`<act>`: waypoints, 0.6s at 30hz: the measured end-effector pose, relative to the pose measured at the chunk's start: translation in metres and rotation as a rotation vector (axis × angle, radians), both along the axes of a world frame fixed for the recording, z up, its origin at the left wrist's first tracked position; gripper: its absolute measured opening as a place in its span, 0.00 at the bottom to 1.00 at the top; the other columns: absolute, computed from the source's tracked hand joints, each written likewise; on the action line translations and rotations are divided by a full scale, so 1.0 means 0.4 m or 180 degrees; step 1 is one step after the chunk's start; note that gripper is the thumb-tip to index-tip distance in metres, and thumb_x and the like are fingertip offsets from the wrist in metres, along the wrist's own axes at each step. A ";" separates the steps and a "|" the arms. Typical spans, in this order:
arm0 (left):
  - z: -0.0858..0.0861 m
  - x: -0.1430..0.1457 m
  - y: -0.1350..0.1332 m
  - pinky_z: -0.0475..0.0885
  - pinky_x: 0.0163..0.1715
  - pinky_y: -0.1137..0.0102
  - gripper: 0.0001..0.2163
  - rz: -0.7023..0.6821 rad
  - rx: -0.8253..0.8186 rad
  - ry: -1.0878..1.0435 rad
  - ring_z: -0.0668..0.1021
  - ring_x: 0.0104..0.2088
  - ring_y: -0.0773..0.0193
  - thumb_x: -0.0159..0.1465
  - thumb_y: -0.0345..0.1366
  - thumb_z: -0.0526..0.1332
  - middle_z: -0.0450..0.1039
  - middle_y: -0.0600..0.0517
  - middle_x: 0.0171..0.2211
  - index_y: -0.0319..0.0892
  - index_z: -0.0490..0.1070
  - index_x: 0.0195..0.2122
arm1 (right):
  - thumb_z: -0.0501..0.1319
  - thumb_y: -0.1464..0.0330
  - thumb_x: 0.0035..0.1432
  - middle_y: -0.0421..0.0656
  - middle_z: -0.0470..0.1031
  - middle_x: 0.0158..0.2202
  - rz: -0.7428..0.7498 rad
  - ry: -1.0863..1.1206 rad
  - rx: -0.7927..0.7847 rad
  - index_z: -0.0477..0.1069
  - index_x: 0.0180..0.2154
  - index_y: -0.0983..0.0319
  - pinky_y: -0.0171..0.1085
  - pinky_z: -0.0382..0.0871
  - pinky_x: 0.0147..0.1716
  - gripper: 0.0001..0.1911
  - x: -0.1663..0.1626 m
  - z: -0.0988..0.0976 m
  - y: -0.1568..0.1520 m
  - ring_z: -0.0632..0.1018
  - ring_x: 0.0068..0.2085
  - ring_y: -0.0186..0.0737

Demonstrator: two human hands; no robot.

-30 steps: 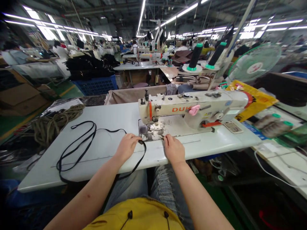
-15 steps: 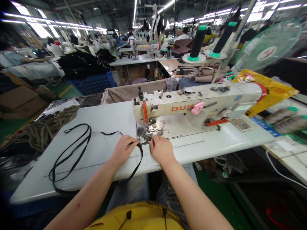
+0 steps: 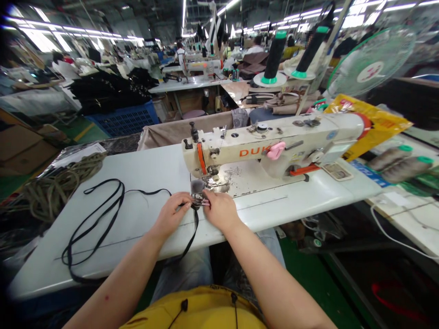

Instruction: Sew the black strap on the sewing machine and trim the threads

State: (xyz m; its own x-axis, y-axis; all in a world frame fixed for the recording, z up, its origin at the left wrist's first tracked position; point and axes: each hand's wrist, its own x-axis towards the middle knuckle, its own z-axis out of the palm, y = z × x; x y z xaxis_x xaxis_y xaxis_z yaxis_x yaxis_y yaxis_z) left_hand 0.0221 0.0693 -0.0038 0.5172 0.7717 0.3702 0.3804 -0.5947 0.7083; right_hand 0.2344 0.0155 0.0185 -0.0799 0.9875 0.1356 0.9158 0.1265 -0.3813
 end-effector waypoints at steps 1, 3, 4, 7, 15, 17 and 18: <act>-0.001 0.000 0.001 0.69 0.59 0.56 0.08 0.0027 -0.0020 -0.0026 0.78 0.54 0.54 0.72 0.38 0.57 0.82 0.47 0.44 0.46 0.75 0.38 | 0.60 0.69 0.63 0.48 0.83 0.46 -0.0012 -0.0023 -0.0034 0.69 0.64 0.60 0.42 0.68 0.48 0.28 -0.004 -0.002 0.003 0.81 0.46 0.50; -0.002 -0.001 0.001 0.69 0.60 0.55 0.08 0.0055 -0.0053 -0.0060 0.78 0.55 0.54 0.72 0.38 0.57 0.82 0.47 0.44 0.46 0.75 0.38 | 0.60 0.69 0.63 0.50 0.83 0.46 -0.0038 -0.0061 -0.0061 0.67 0.66 0.62 0.42 0.69 0.48 0.30 -0.010 -0.005 0.008 0.81 0.46 0.51; -0.002 -0.001 0.001 0.69 0.60 0.55 0.08 0.0051 -0.0063 -0.0073 0.78 0.55 0.53 0.72 0.39 0.57 0.82 0.47 0.44 0.46 0.75 0.38 | 0.60 0.68 0.63 0.50 0.83 0.47 -0.0029 -0.0070 -0.0053 0.67 0.67 0.62 0.42 0.69 0.48 0.30 -0.011 -0.006 0.008 0.81 0.46 0.51; 0.001 -0.002 0.001 0.70 0.60 0.55 0.08 0.0053 -0.0101 -0.0140 0.78 0.56 0.53 0.72 0.39 0.58 0.82 0.46 0.45 0.45 0.75 0.38 | 0.60 0.68 0.63 0.49 0.83 0.47 0.0080 -0.0047 -0.0004 0.67 0.67 0.60 0.42 0.69 0.48 0.30 -0.011 -0.007 0.007 0.81 0.46 0.51; 0.002 -0.004 0.000 0.69 0.61 0.54 0.09 0.0060 -0.0296 -0.0197 0.76 0.58 0.52 0.72 0.39 0.57 0.82 0.47 0.47 0.46 0.77 0.41 | 0.61 0.69 0.63 0.47 0.83 0.45 0.0076 0.0078 0.0068 0.73 0.60 0.59 0.41 0.66 0.46 0.23 -0.005 -0.005 -0.003 0.80 0.44 0.49; 0.002 -0.004 0.000 0.69 0.61 0.54 0.09 0.0066 -0.0254 -0.0261 0.77 0.58 0.52 0.72 0.40 0.58 0.82 0.46 0.47 0.45 0.76 0.39 | 0.60 0.70 0.63 0.46 0.83 0.42 -0.0105 0.0049 0.0057 0.74 0.56 0.60 0.40 0.65 0.44 0.19 -0.006 -0.005 -0.003 0.79 0.43 0.48; 0.003 -0.004 0.000 0.70 0.60 0.54 0.09 0.0061 -0.0221 -0.0305 0.77 0.57 0.52 0.72 0.40 0.58 0.82 0.46 0.47 0.45 0.76 0.39 | 0.60 0.71 0.64 0.46 0.82 0.41 -0.0243 0.0031 0.0062 0.74 0.53 0.61 0.40 0.64 0.43 0.16 -0.006 -0.006 -0.003 0.79 0.43 0.48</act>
